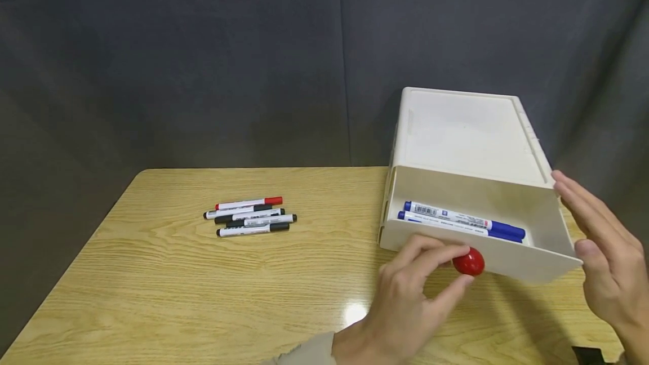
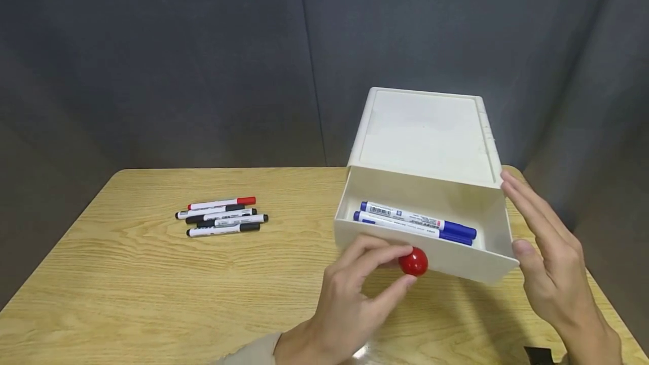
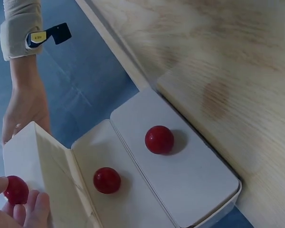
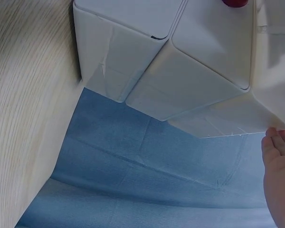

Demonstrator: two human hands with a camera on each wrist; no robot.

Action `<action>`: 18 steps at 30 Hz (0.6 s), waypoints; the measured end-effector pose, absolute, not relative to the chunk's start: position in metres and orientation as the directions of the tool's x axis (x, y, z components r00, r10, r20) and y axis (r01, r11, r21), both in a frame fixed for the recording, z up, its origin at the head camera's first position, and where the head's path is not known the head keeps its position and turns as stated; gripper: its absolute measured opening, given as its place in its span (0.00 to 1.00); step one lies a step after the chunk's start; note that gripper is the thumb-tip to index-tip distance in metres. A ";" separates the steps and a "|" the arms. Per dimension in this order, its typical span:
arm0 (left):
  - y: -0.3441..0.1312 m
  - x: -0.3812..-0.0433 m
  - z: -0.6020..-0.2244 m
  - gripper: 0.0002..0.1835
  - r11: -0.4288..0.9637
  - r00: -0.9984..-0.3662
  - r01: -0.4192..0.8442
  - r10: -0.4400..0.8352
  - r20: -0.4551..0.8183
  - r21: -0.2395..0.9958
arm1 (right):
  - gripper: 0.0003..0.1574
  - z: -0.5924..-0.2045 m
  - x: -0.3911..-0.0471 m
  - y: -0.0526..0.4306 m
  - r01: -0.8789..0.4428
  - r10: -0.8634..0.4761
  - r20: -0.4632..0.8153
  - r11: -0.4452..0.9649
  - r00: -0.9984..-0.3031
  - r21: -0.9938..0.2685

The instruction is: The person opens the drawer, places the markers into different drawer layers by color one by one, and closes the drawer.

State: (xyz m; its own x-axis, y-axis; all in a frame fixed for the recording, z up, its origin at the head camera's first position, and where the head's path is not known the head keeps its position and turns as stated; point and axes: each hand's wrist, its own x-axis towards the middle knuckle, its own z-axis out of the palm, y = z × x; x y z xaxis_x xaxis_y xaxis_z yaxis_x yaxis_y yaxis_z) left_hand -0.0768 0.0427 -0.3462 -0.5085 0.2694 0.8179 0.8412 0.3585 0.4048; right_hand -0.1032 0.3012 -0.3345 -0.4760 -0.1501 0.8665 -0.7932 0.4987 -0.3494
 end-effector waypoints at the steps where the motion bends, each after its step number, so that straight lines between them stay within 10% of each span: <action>1: 0.043 -0.077 -0.346 0.18 0.359 -0.516 0.838 0.272 0.812 0.412 | 0.30 -0.335 -0.103 0.301 -0.792 -0.151 0.866 0.501 -0.477 -0.349; 18: 0.048 -0.090 -0.342 0.15 0.316 -0.584 0.805 0.278 0.762 0.501 | 0.29 -0.332 -0.102 0.298 -0.806 -0.167 0.861 0.470 -0.480 -0.359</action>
